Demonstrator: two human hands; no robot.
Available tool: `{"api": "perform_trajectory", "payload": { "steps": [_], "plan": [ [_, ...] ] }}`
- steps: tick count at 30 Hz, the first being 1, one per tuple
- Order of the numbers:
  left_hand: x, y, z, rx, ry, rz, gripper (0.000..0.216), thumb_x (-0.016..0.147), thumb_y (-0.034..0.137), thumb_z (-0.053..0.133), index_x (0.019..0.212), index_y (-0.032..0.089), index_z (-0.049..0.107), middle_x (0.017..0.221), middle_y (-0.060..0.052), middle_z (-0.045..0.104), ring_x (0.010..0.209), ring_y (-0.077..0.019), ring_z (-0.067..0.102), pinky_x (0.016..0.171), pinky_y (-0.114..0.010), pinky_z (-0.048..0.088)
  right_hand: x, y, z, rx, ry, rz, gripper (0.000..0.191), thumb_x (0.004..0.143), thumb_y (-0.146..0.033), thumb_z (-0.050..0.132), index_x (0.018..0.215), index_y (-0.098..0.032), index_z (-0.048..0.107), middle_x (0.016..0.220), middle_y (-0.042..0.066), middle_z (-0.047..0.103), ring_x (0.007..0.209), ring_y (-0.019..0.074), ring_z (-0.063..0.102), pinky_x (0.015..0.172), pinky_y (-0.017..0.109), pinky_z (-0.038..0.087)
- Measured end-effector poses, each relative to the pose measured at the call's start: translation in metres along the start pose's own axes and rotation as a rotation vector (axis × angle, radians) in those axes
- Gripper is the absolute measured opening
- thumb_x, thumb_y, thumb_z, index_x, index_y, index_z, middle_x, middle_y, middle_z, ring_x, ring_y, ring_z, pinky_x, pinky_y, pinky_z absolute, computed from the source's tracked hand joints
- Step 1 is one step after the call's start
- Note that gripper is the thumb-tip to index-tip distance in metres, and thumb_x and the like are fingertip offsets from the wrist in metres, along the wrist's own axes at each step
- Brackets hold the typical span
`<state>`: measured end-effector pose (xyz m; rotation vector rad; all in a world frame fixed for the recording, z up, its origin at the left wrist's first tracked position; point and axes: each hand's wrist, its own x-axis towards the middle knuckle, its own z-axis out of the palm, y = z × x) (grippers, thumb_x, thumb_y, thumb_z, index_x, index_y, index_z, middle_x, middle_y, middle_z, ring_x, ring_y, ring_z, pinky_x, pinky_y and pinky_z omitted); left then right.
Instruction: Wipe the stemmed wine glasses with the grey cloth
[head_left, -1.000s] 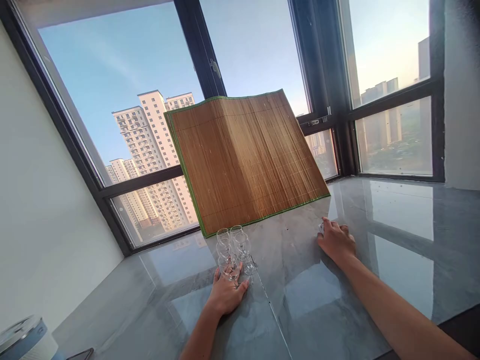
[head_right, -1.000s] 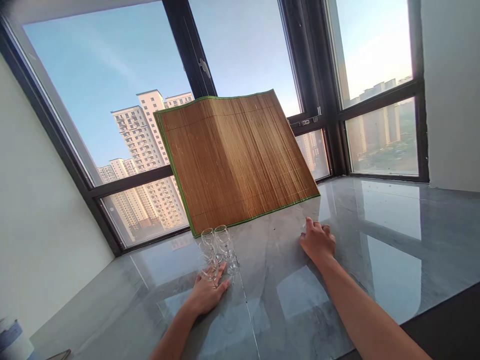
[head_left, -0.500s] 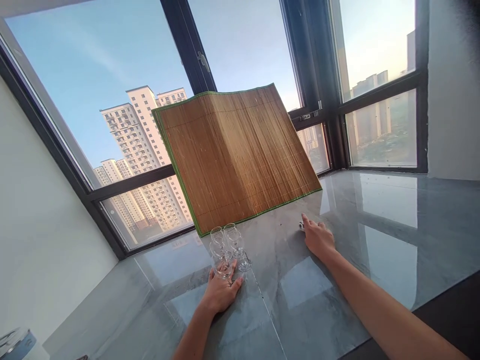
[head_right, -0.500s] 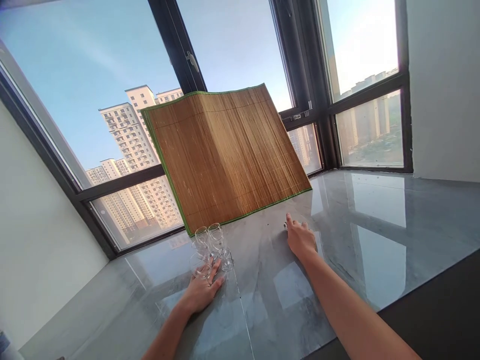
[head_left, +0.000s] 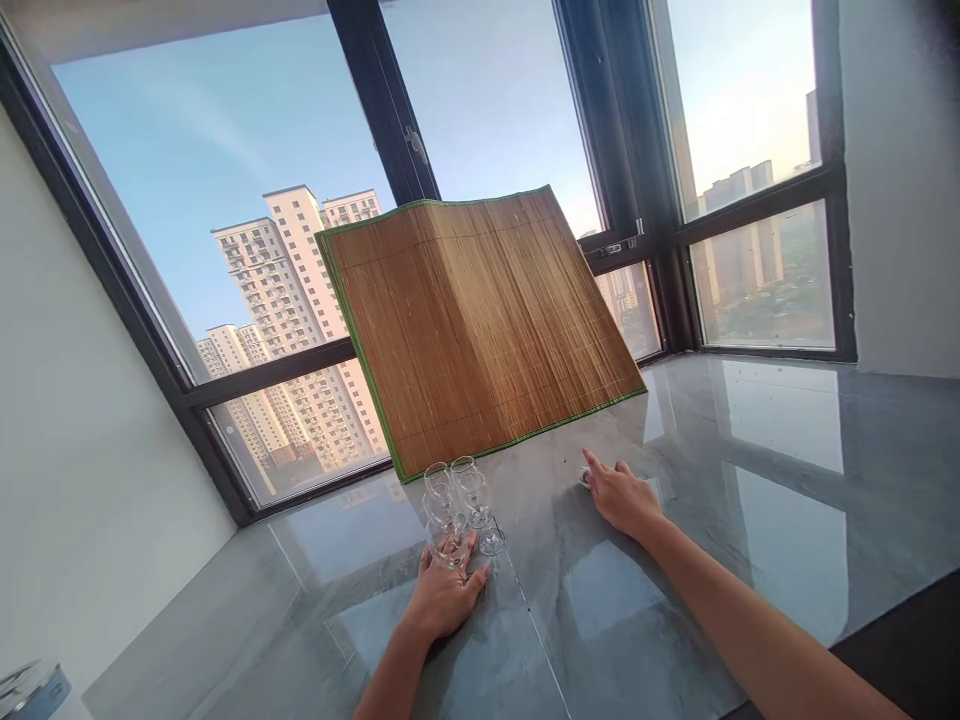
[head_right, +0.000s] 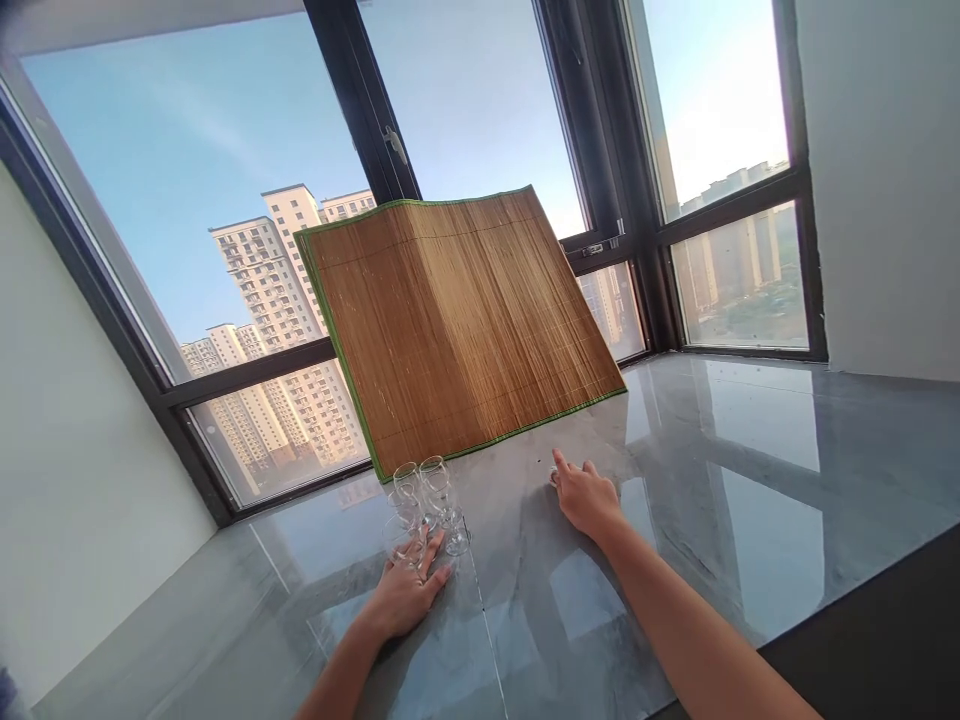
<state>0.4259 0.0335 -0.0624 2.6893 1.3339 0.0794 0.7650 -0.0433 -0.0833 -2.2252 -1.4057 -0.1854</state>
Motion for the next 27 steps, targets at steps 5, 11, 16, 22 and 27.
{"api": "perform_trajectory", "payload": {
  "steps": [5,11,16,22,27],
  "plan": [
    [0.0,-0.001,0.0,0.005,0.014,0.006,0.068,0.091,0.062,0.03,0.152,0.032,0.028,0.162,-0.002,0.013,0.148,-0.0267,0.016,0.119,-0.048,0.008,0.003,0.005,0.006,0.098,0.052,-0.071,0.069,0.088,-0.012,0.04,0.153,-0.018,0.019,0.121,0.016,0.059,0.111,0.0274,0.052,0.081,0.034,0.041],
    [0.002,-0.006,0.002,-0.035,-0.003,0.021,0.068,0.091,0.062,0.032,0.151,0.033,0.028,0.162,-0.002,0.012,0.148,-0.0273,0.014,0.118,-0.05,0.007,0.002,0.003,0.005,0.182,0.059,-0.029,0.081,0.085,-0.015,0.048,0.154,-0.012,0.006,0.119,0.017,0.057,0.109,0.0291,0.051,0.083,0.035,0.039],
    [0.003,-0.006,0.002,-0.059,0.013,0.023,0.068,0.09,0.062,0.034,0.151,0.032,0.029,0.161,-0.003,0.015,0.148,-0.0279,0.015,0.118,-0.05,0.007,-0.003,-0.004,0.007,0.019,0.042,-0.096,0.063,0.09,-0.018,0.045,0.149,-0.012,0.025,0.115,0.017,0.061,0.116,0.0335,0.043,0.087,0.039,0.037],
    [0.0,-0.002,-0.001,-0.074,0.016,0.02,0.068,0.09,0.061,0.036,0.15,0.031,0.031,0.161,-0.005,0.017,0.147,-0.0281,0.017,0.118,-0.051,0.007,-0.006,-0.011,0.011,-0.1,0.002,-0.202,0.059,0.093,-0.026,0.044,0.15,-0.018,0.028,0.12,0.017,0.057,0.108,0.0319,0.048,0.081,0.038,0.04],
    [-0.004,-0.001,-0.005,-0.116,0.017,0.016,0.067,0.089,0.061,0.04,0.15,0.037,0.028,0.161,-0.004,0.016,0.147,-0.03,0.017,0.117,-0.055,0.007,-0.004,-0.01,0.009,-0.055,-0.024,-0.266,0.066,0.089,-0.008,0.035,0.153,-0.021,0.021,0.118,0.014,0.059,0.097,0.0263,0.053,0.073,0.032,0.038]
  ]
}}
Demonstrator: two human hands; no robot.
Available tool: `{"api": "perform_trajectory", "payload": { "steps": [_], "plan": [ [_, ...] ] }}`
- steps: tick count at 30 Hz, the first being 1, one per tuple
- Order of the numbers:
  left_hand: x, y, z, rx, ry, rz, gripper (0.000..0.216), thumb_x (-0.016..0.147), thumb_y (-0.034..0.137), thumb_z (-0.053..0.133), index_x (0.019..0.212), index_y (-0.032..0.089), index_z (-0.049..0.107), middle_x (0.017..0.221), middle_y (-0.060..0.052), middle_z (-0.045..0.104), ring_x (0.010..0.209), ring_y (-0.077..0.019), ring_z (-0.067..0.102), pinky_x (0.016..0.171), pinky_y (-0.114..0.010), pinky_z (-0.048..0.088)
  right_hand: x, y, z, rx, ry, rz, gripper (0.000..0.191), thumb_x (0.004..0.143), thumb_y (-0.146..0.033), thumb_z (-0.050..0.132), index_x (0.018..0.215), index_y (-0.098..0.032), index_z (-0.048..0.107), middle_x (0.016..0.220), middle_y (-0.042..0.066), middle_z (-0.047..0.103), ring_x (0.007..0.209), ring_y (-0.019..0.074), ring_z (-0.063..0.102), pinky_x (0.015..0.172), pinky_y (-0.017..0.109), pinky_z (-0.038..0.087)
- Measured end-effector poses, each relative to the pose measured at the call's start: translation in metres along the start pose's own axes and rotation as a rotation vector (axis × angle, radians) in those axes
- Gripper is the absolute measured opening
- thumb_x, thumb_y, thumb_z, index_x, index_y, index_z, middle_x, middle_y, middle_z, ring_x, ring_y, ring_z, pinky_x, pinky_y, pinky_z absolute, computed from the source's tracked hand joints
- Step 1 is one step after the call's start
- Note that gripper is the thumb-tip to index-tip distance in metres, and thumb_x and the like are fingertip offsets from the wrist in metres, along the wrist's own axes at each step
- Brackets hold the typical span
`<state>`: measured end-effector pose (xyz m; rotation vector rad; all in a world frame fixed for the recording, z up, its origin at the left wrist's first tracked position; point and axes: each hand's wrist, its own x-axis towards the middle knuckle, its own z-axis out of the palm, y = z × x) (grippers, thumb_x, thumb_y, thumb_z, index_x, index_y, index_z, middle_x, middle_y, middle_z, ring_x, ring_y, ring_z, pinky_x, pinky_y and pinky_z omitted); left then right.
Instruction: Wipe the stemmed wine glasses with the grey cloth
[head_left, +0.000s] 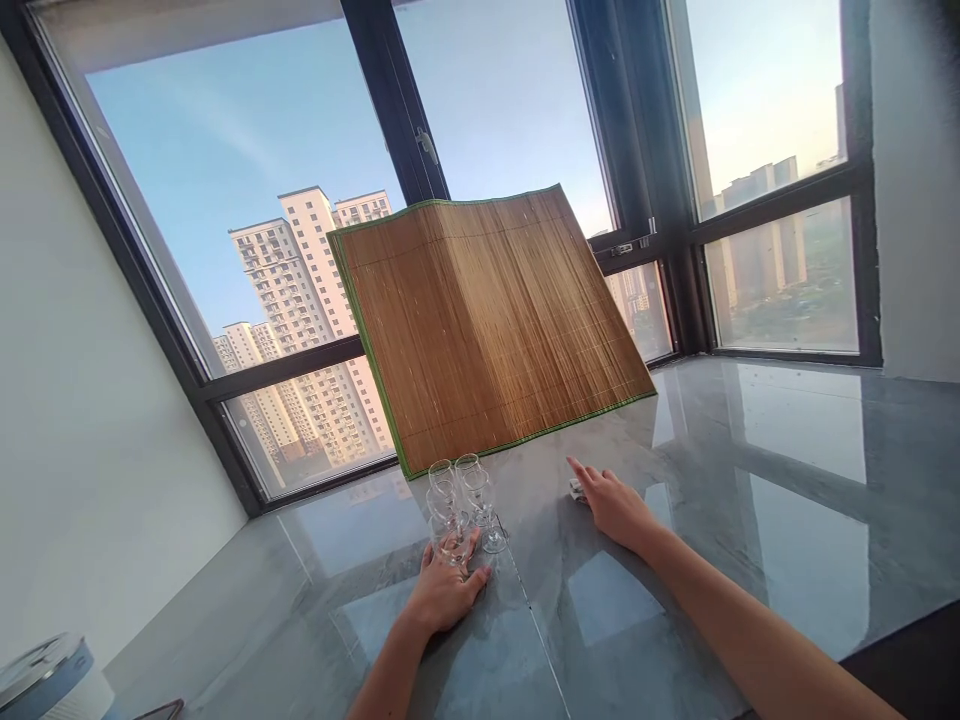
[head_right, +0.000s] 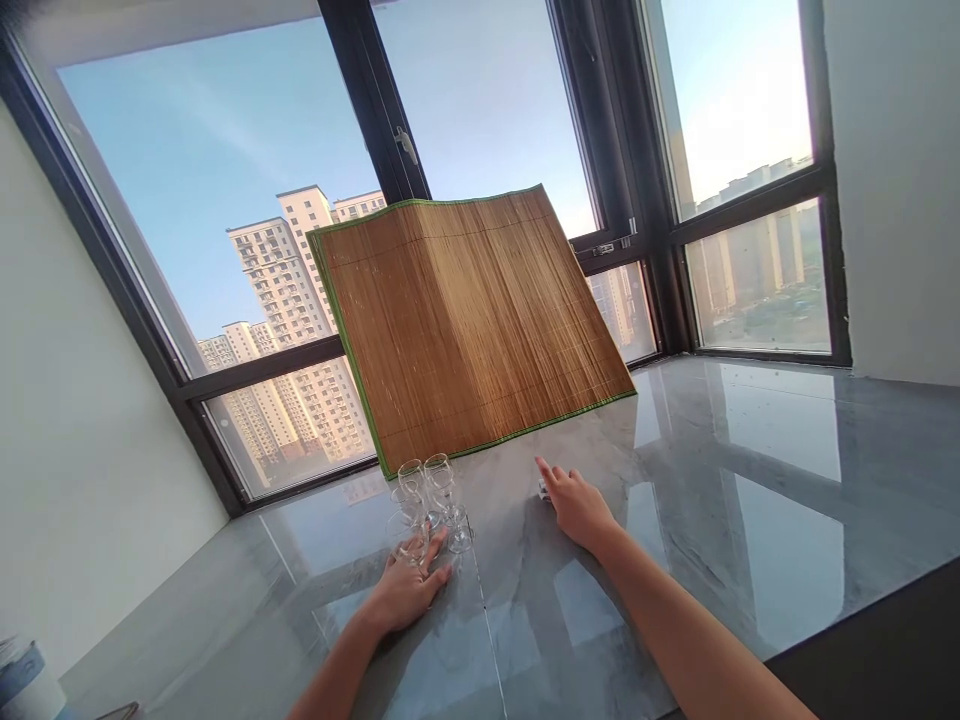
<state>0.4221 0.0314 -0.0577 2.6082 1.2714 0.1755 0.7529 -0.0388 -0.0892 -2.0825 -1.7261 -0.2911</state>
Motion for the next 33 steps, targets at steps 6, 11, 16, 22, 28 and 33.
{"api": "perform_trajectory", "payload": {
  "steps": [6,11,16,22,28,33],
  "plan": [
    [-0.01,-0.008,-0.004,-0.096,0.004,0.012,0.072,0.083,0.065,0.049,0.147,0.036,0.037,0.159,-0.005,0.025,0.147,-0.0331,0.013,0.116,-0.057,0.002,0.002,0.002,0.001,0.035,0.024,-0.028,0.079,0.08,0.002,0.034,0.154,-0.018,0.017,0.116,0.012,0.062,0.093,0.0247,0.055,0.07,0.03,0.034],
    [-0.018,-0.018,-0.008,-0.06,0.114,-0.014,0.074,0.07,0.065,0.063,0.134,0.029,0.057,0.144,-0.01,0.045,0.14,-0.0358,0.028,0.116,-0.053,0.012,0.002,0.002,0.005,0.108,0.034,-0.038,0.082,0.081,-0.001,0.037,0.155,-0.023,0.008,0.124,0.012,0.06,0.094,0.023,0.058,0.068,0.028,0.033],
    [-0.018,-0.02,-0.013,-0.054,0.13,-0.006,0.072,0.068,0.064,0.065,0.131,0.028,0.058,0.139,-0.011,0.047,0.136,-0.0361,0.032,0.114,-0.051,0.02,0.002,0.0,0.002,0.138,0.009,-0.043,0.088,0.079,0.0,0.035,0.155,-0.024,-0.001,0.131,0.013,0.058,0.092,0.023,0.06,0.064,0.028,0.031],
    [-0.011,-0.024,-0.005,-0.042,0.161,0.013,0.059,0.077,0.06,0.058,0.124,0.024,0.062,0.141,-0.012,0.046,0.139,-0.0349,0.028,0.115,-0.05,0.02,0.003,0.001,0.001,0.16,-0.005,-0.021,0.081,0.082,-0.004,0.036,0.155,-0.023,0.005,0.128,0.013,0.06,0.093,0.0236,0.061,0.064,0.029,0.031],
    [-0.003,-0.024,0.003,-0.073,0.125,0.015,0.061,0.08,0.054,0.057,0.132,0.022,0.056,0.15,-0.011,0.04,0.143,-0.0331,0.023,0.117,-0.049,0.018,0.003,0.0,0.003,0.182,-0.003,-0.015,0.078,0.082,-0.004,0.036,0.154,-0.021,0.013,0.129,0.014,0.059,0.098,0.0242,0.061,0.068,0.029,0.035],
    [0.001,-0.018,0.002,-0.079,0.093,0.053,0.059,0.085,0.046,0.052,0.14,0.025,0.048,0.153,-0.008,0.038,0.145,-0.029,0.023,0.118,-0.048,0.018,0.003,0.001,0.002,0.208,0.0,-0.008,0.078,0.08,-0.003,0.038,0.153,-0.022,0.017,0.132,0.014,0.058,0.105,0.0239,0.06,0.076,0.031,0.039]
  ]
}}
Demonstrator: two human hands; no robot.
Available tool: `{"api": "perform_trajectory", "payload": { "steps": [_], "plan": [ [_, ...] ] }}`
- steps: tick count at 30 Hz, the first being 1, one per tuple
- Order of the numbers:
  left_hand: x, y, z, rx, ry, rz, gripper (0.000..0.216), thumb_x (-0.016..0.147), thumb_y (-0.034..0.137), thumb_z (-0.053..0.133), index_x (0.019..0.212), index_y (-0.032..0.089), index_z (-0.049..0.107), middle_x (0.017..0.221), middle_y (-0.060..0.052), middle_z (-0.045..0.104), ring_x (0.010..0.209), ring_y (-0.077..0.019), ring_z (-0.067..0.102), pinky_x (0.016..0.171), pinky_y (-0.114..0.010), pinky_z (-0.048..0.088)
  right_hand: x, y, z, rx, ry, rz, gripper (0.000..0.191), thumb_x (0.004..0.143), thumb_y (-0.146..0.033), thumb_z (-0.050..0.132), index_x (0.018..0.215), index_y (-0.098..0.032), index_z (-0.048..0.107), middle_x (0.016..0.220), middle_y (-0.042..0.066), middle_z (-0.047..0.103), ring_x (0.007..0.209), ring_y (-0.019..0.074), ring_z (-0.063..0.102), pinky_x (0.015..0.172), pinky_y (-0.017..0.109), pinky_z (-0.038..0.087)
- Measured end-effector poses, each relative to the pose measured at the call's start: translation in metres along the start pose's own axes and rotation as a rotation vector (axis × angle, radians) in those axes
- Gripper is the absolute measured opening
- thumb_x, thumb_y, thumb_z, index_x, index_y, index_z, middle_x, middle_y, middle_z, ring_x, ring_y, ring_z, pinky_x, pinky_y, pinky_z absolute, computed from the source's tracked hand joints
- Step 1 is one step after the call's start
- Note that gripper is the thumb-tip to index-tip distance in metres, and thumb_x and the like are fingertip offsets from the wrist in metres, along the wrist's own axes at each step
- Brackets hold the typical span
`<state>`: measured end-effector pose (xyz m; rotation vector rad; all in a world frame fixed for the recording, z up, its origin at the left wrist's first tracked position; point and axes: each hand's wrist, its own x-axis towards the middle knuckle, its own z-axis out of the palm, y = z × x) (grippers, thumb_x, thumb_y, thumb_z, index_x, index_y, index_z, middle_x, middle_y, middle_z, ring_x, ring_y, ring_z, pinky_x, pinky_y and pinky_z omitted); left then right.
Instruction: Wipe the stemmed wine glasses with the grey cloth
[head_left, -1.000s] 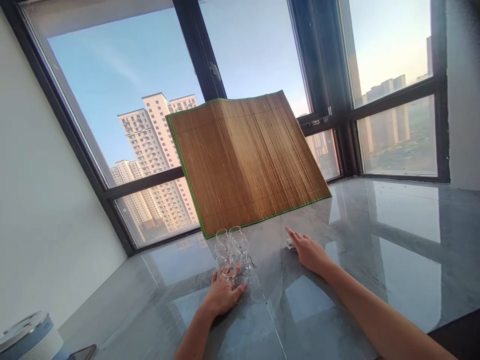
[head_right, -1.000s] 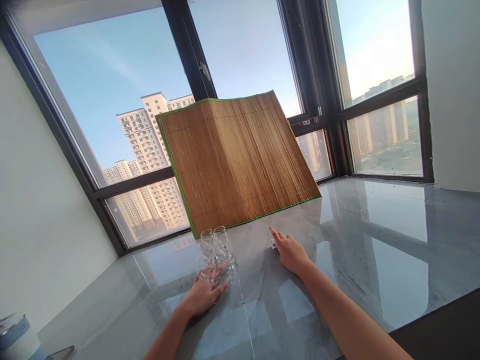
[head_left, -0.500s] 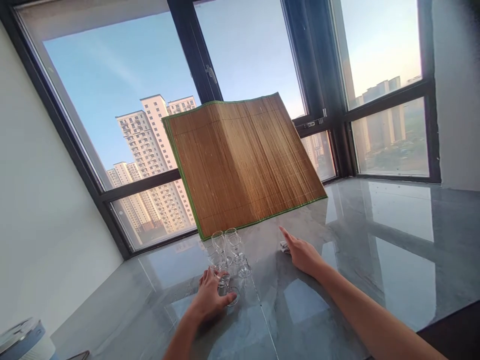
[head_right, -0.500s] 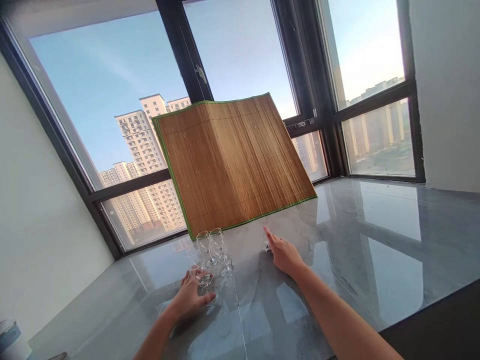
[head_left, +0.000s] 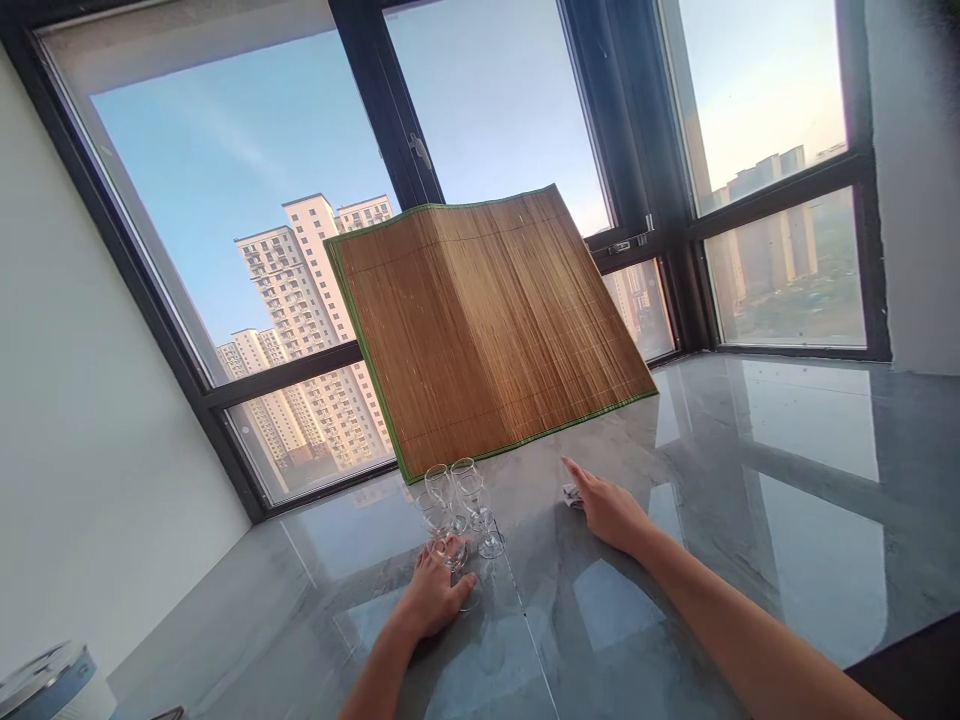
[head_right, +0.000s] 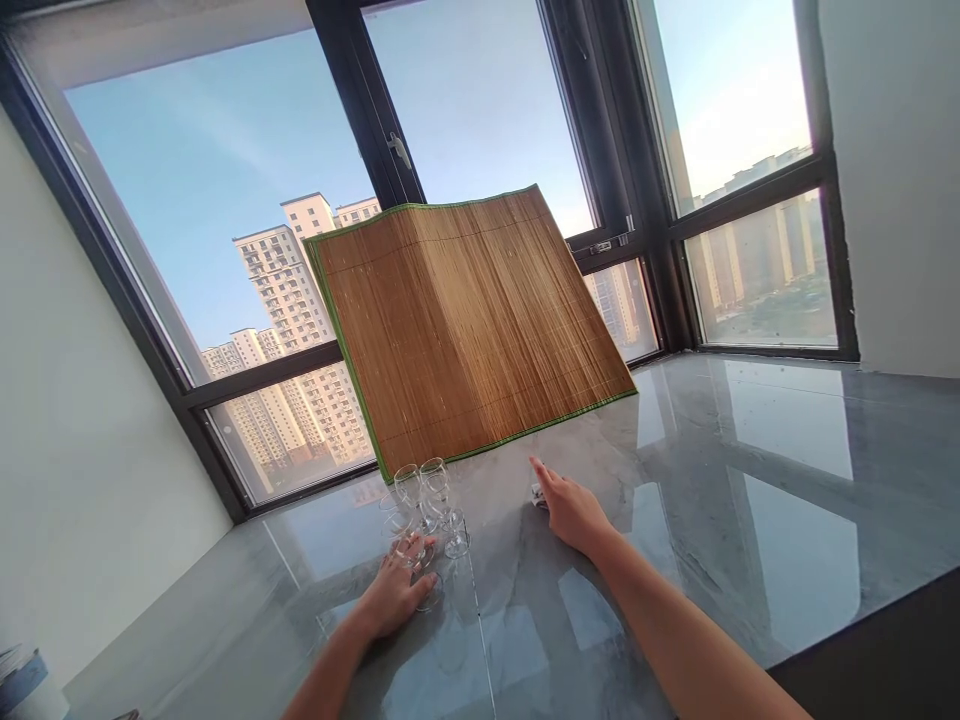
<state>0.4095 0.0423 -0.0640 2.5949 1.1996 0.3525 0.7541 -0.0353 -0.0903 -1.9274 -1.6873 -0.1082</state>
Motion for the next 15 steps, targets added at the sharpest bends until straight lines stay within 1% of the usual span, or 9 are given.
{"api": "perform_trajectory", "payload": {
  "steps": [5,6,8,11,13,15],
  "plan": [
    [-0.005,-0.003,0.0,-0.07,-0.005,0.007,0.06,0.084,0.044,0.054,0.142,0.026,0.047,0.157,-0.007,0.03,0.147,-0.0283,0.017,0.119,-0.047,0.016,-0.001,-0.001,-0.001,-0.004,0.004,-0.011,0.08,0.078,-0.002,0.035,0.154,-0.02,0.017,0.138,0.013,0.054,0.106,0.0251,0.06,0.078,0.034,0.041],
    [-0.007,-0.003,-0.001,-0.085,0.006,0.003,0.059,0.084,0.044,0.055,0.14,0.026,0.05,0.156,-0.007,0.031,0.147,-0.0284,0.017,0.118,-0.046,0.017,-0.001,-0.002,-0.002,0.0,0.009,-0.013,0.079,0.079,-0.002,0.035,0.154,-0.02,0.018,0.14,0.014,0.052,0.107,0.0253,0.06,0.079,0.034,0.041],
    [-0.009,-0.002,-0.002,-0.095,0.048,-0.032,0.054,0.083,0.046,0.056,0.132,0.025,0.057,0.15,-0.009,0.039,0.144,-0.0297,0.024,0.116,-0.046,0.022,-0.003,-0.004,-0.005,0.012,0.011,-0.014,0.078,0.08,-0.003,0.035,0.154,-0.02,0.017,0.141,0.014,0.051,0.109,0.0254,0.059,0.08,0.033,0.041],
    [-0.01,0.004,-0.002,-0.052,0.101,-0.118,0.055,0.078,0.055,0.06,0.123,0.024,0.063,0.134,-0.011,0.05,0.133,-0.0327,0.037,0.112,-0.049,0.028,-0.005,-0.006,-0.01,0.032,-0.006,-0.003,0.078,0.082,-0.006,0.039,0.155,-0.022,0.015,0.139,0.014,0.053,0.112,0.0255,0.058,0.081,0.032,0.041],
    [-0.01,0.01,-0.001,-0.041,0.113,-0.148,0.055,0.074,0.057,0.062,0.119,0.025,0.066,0.126,-0.01,0.052,0.127,-0.0338,0.041,0.109,-0.051,0.029,-0.005,-0.007,-0.011,0.037,-0.012,0.008,0.08,0.082,-0.008,0.041,0.155,-0.023,0.013,0.136,0.014,0.056,0.113,0.0258,0.057,0.082,0.032,0.041],
    [-0.01,0.014,0.003,-0.051,0.142,-0.162,0.051,0.073,0.055,0.064,0.115,0.027,0.068,0.12,-0.009,0.053,0.125,-0.0348,0.041,0.107,-0.053,0.031,-0.004,-0.006,-0.01,0.037,-0.003,0.01,0.082,0.08,-0.007,0.042,0.155,-0.023,0.012,0.134,0.014,0.057,0.113,0.0258,0.057,0.084,0.033,0.041]
  ]
}}
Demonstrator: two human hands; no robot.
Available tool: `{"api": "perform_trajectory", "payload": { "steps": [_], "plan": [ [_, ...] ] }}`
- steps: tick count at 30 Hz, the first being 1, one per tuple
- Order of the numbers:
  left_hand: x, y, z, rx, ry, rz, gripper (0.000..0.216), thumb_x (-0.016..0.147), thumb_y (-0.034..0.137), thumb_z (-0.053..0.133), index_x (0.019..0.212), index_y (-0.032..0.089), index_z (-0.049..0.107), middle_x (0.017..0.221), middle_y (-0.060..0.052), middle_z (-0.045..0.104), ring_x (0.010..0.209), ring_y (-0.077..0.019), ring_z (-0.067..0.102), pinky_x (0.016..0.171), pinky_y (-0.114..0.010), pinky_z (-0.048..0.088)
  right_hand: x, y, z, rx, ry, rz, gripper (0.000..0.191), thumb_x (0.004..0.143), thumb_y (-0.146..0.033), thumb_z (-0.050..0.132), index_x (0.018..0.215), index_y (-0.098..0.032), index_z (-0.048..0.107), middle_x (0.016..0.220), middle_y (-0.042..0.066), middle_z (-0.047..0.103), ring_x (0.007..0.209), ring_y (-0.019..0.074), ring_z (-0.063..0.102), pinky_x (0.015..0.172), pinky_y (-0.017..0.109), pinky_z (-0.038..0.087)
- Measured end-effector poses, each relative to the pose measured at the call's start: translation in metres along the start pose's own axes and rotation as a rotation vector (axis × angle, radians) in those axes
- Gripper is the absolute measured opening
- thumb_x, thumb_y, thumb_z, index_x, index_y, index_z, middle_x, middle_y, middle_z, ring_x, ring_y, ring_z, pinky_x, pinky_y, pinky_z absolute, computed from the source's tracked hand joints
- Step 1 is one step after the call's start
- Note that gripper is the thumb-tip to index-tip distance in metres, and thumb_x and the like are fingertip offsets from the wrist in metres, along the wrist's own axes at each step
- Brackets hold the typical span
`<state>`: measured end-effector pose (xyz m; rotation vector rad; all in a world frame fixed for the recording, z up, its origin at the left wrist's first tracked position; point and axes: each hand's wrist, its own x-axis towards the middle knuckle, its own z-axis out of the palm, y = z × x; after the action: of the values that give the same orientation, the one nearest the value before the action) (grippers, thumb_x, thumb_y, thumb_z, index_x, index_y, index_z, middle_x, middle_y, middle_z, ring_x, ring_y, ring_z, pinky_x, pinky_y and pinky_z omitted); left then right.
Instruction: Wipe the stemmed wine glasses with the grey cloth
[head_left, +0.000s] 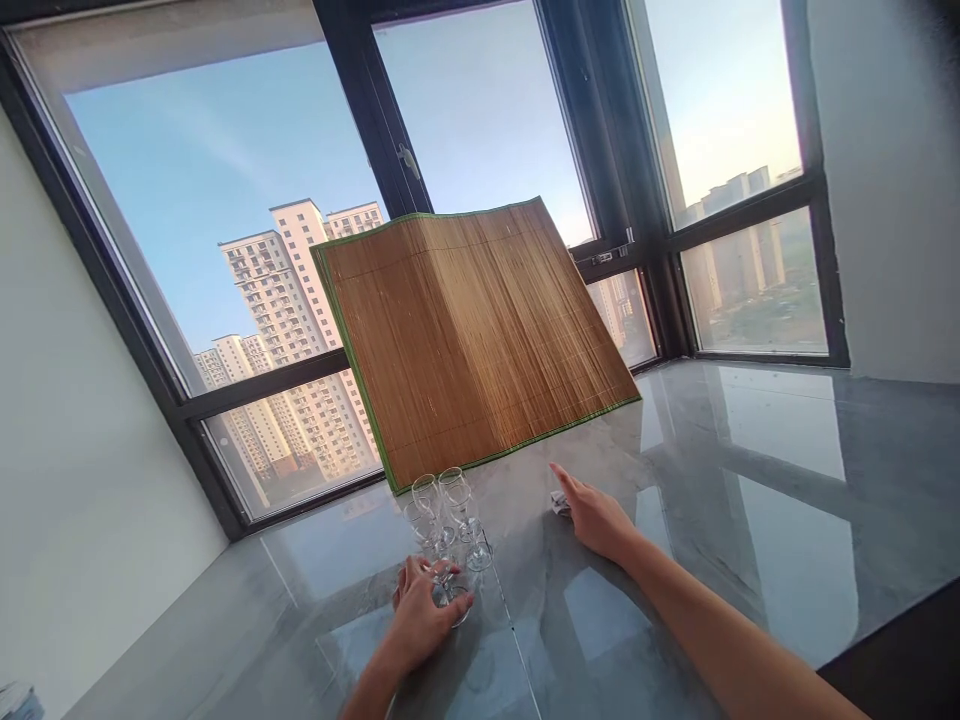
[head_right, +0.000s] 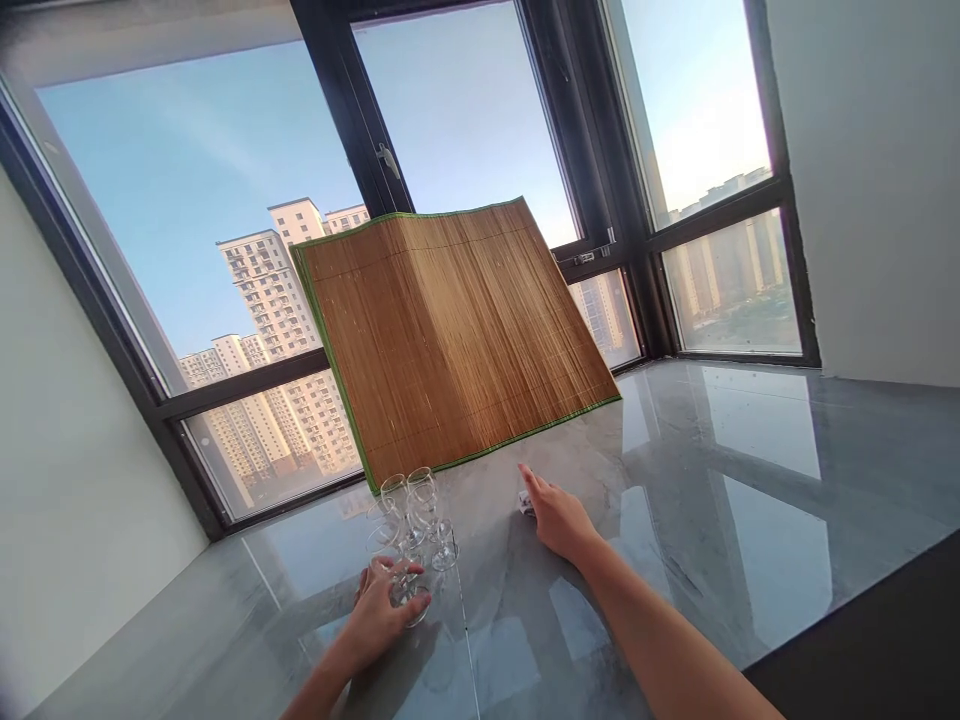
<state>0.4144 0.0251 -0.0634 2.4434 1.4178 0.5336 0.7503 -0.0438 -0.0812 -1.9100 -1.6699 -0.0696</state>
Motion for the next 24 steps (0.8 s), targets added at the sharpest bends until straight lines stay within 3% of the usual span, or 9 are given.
{"api": "perform_trajectory", "payload": {
  "steps": [5,9,14,17,21,24],
  "plan": [
    [0.001,0.003,0.015,-0.005,0.138,-0.062,0.034,0.077,0.052,0.059,0.099,0.028,0.072,0.109,-0.008,0.057,0.115,-0.0342,0.047,0.103,-0.052,0.037,0.003,0.003,0.004,-0.002,0.007,0.016,0.082,0.077,-0.004,0.039,0.155,-0.02,0.016,0.139,0.014,0.053,0.112,0.0249,0.058,0.084,0.034,0.042],
    [0.005,0.007,0.02,-0.031,0.182,-0.074,0.036,0.08,0.056,0.05,0.078,0.025,0.069,0.103,-0.009,0.059,0.11,-0.0321,0.05,0.101,-0.048,0.041,0.002,0.003,0.003,-0.001,0.009,0.021,0.078,0.079,-0.005,0.038,0.153,-0.017,0.019,0.142,0.015,0.051,0.113,0.0248,0.058,0.084,0.033,0.043],
    [-0.007,0.03,0.012,-0.152,0.303,0.155,0.042,0.09,0.055,0.036,0.072,0.024,0.059,0.094,-0.009,0.058,0.099,-0.027,0.053,0.094,-0.043,0.044,0.002,0.002,0.001,0.0,0.012,0.036,0.077,0.079,-0.005,0.038,0.153,-0.018,0.021,0.138,0.013,0.055,0.111,0.0244,0.058,0.083,0.032,0.043],
    [-0.015,0.046,0.012,-0.22,0.278,0.305,0.04,0.093,0.049,0.034,0.069,0.024,0.052,0.087,-0.007,0.058,0.089,-0.0227,0.055,0.086,-0.037,0.047,0.002,0.001,0.002,0.019,0.026,0.021,0.078,0.078,-0.004,0.038,0.153,-0.018,0.021,0.141,0.014,0.052,0.115,0.0241,0.057,0.086,0.032,0.043],
    [-0.007,0.081,0.036,-0.271,0.22,0.368,0.034,0.094,0.043,0.034,0.076,0.023,0.055,0.09,-0.008,0.064,0.088,-0.0219,0.059,0.085,-0.036,0.046,0.003,0.0,0.005,0.061,0.055,0.007,0.075,0.08,-0.005,0.038,0.152,-0.016,0.021,0.14,0.016,0.052,0.114,0.0247,0.057,0.088,0.034,0.043],
    [0.012,0.12,0.064,-0.378,0.202,0.283,0.029,0.095,0.039,0.035,0.103,0.021,0.057,0.094,-0.009,0.068,0.087,-0.0216,0.063,0.083,-0.036,0.047,0.005,0.003,0.007,0.126,0.087,0.021,0.072,0.083,-0.009,0.04,0.151,-0.017,0.019,0.129,0.016,0.059,0.108,0.0243,0.06,0.086,0.034,0.044]
  ]
}}
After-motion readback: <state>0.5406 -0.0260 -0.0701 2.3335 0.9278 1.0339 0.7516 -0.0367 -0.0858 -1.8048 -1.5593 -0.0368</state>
